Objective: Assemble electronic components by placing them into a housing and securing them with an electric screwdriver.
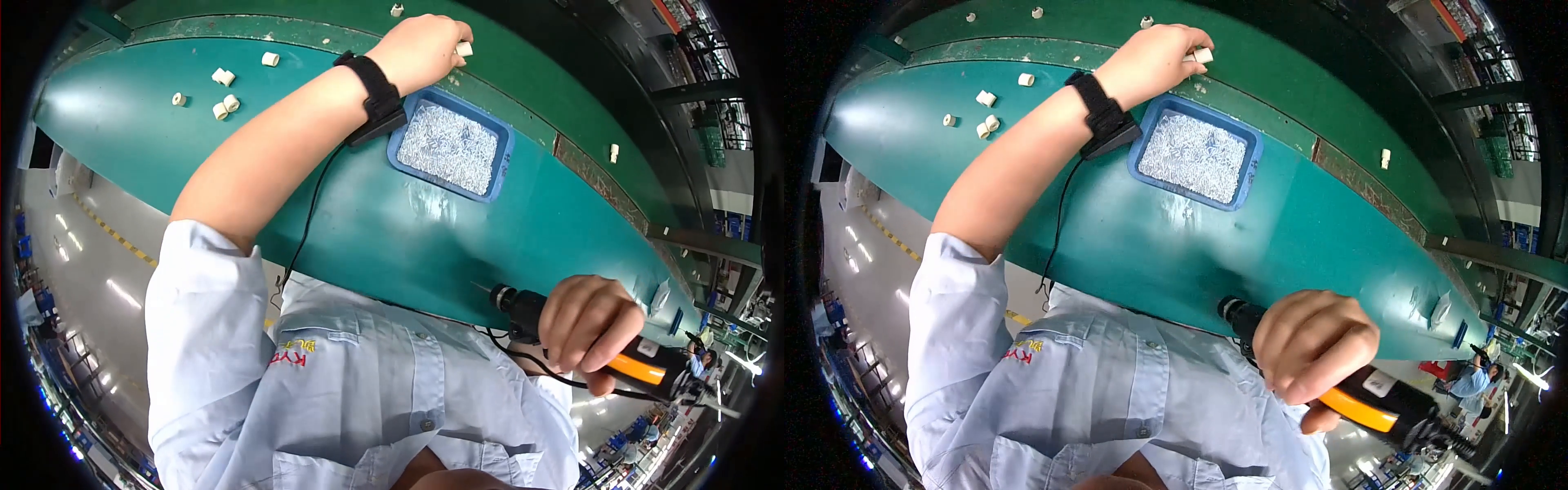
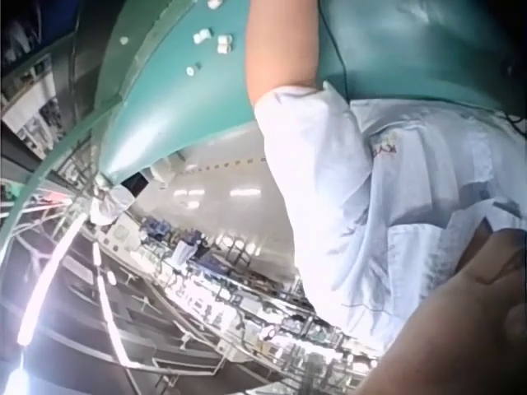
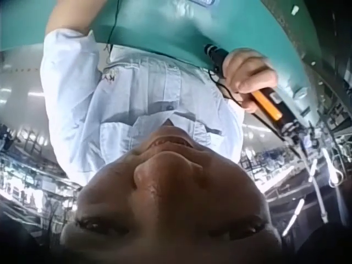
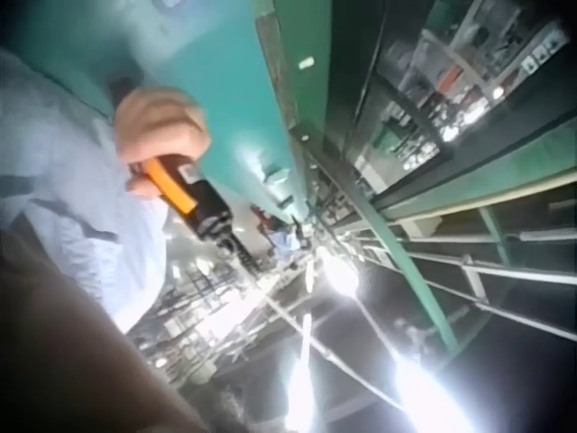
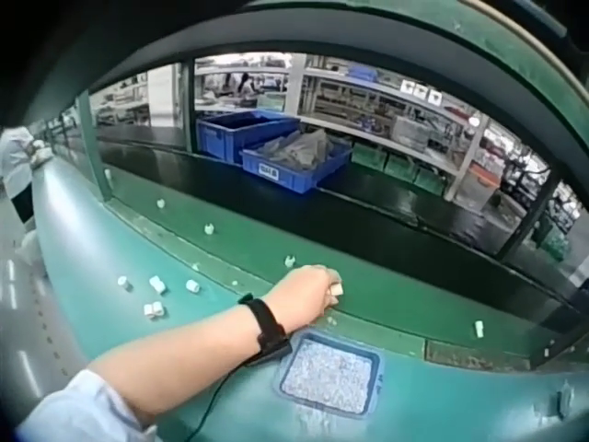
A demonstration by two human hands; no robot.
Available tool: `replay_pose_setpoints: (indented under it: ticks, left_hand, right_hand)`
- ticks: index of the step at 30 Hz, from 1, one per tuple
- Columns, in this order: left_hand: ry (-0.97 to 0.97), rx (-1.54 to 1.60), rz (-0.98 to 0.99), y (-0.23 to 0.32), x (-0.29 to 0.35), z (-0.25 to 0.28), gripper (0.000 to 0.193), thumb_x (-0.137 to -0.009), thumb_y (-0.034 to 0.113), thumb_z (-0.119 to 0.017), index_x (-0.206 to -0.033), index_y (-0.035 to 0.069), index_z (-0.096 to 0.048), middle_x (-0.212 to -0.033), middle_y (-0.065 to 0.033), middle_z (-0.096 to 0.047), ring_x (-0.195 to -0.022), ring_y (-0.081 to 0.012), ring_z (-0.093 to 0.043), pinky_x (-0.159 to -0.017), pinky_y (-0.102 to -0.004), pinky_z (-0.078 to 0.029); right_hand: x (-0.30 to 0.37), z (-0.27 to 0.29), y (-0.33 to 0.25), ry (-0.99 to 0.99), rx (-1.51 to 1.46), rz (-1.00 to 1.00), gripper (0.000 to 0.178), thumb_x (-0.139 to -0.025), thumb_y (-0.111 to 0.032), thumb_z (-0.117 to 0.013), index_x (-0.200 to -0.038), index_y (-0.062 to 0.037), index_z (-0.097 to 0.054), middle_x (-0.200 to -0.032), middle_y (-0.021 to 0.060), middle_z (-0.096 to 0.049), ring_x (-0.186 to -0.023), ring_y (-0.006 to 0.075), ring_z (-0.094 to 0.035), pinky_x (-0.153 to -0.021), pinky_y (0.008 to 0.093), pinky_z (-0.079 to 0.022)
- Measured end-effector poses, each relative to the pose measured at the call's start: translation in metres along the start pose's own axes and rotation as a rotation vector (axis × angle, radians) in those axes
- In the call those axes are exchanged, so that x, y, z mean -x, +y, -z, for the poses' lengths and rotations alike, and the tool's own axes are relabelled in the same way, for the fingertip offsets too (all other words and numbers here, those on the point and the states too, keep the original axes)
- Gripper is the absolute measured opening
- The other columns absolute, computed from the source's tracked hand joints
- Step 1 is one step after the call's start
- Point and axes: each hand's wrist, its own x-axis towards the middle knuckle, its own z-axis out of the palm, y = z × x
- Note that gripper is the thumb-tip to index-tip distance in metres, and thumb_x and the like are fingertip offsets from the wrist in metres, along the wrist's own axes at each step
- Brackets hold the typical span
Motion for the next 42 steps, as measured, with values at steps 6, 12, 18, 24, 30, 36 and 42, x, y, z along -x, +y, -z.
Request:
replay_pose_setpoints:
  ticks: [6,12,18,24,30,36,42]
  left_hand:
    - [0.245,-0.062,0.032,-0.044,-0.039,-0.013,0.038,-0.076,0.019,-0.076,-0.110,0.005,-0.067,-0.103,-0.0158,-0.068,-0.097,-0.0321,-0.065,-0.086,-0.0390,-0.052]
    - [0.211,-0.137,0.271,-0.107,-0.037,-0.012,0.041,-0.078,0.019,-0.076,-0.115,0.006,-0.066,-0.107,-0.0156,-0.068,-0.098,-0.0314,-0.065,-0.086,-0.0374,-0.052]
    - [0.175,0.015,0.316,-0.084,-0.023,-0.008,0.033,-0.082,0.017,-0.072,-0.113,0.007,-0.067,-0.106,-0.0163,-0.065,-0.094,-0.0317,-0.065,-0.082,-0.0373,-0.052]
    - [0.312,0.290,0.216,-0.026,0.080,0.026,0.016,-0.086,0.010,-0.069,-0.099,0.003,-0.063,-0.091,-0.0116,-0.058,-0.071,-0.0230,-0.065,-0.065,-0.0330,-0.052]
    - [0.342,0.411,0.427,-0.024,0.195,0.075,0.020,-0.081,0.004,-0.073,-0.100,0.001,-0.065,-0.099,-0.0110,-0.062,-0.073,-0.0187,-0.067,-0.065,-0.0291,-0.055]
    - [0.439,0.488,0.663,-0.043,0.245,0.098,0.023,-0.084,-0.001,-0.070,-0.106,0.001,-0.066,-0.107,-0.0085,-0.064,-0.079,-0.0138,-0.069,-0.069,-0.0249,-0.056]
    - [0.470,0.544,0.669,-0.036,0.250,0.104,0.028,-0.088,-0.004,-0.065,-0.115,0.001,-0.062,-0.108,-0.0063,-0.064,-0.091,-0.0102,-0.066,-0.075,-0.0215,-0.054]
  right_hand:
    - [0.028,0.013,0.010,0.020,0.007,-0.035,0.030,-0.083,-0.020,-0.078,-0.096,-0.0033,-0.058,-0.083,0.0076,-0.066,-0.067,0.0172,-0.065,-0.056,0.0273,-0.053]
    - [0.021,0.014,0.020,-0.139,-0.248,-0.110,0.031,-0.082,-0.020,-0.078,-0.101,-0.0012,-0.064,-0.086,0.0096,-0.066,-0.073,0.0193,-0.064,-0.062,0.0301,-0.053]
    - [-0.012,0.006,0.040,-0.345,-0.519,-0.115,0.040,-0.086,-0.036,-0.075,-0.103,-0.0006,-0.066,-0.088,0.0104,-0.066,-0.080,0.0209,-0.064,-0.071,0.0333,-0.052]
    - [-0.071,0.024,0.093,0.303,-0.205,-0.387,0.038,-0.089,-0.038,-0.068,-0.099,-0.0010,-0.065,-0.080,0.0084,-0.064,-0.069,0.0179,-0.061,-0.064,0.0292,-0.049]
    - [-0.176,0.026,0.204,0.122,0.781,-0.546,0.024,-0.084,-0.017,-0.071,-0.101,-0.0013,-0.065,-0.085,0.0061,-0.066,-0.076,0.0125,-0.062,-0.071,0.0247,-0.051]
    - [-0.194,0.030,0.313,-0.029,1.337,-0.263,0.026,-0.080,-0.016,-0.072,-0.101,-0.0024,-0.065,-0.094,0.0109,-0.067,-0.082,0.0211,-0.065,-0.075,0.0334,-0.053]
    - [-0.204,0.036,0.326,-0.114,1.449,-0.459,0.030,-0.080,-0.015,-0.072,-0.105,-0.0024,-0.063,-0.094,0.0110,-0.066,-0.083,0.0228,-0.066,-0.077,0.0339,-0.054]
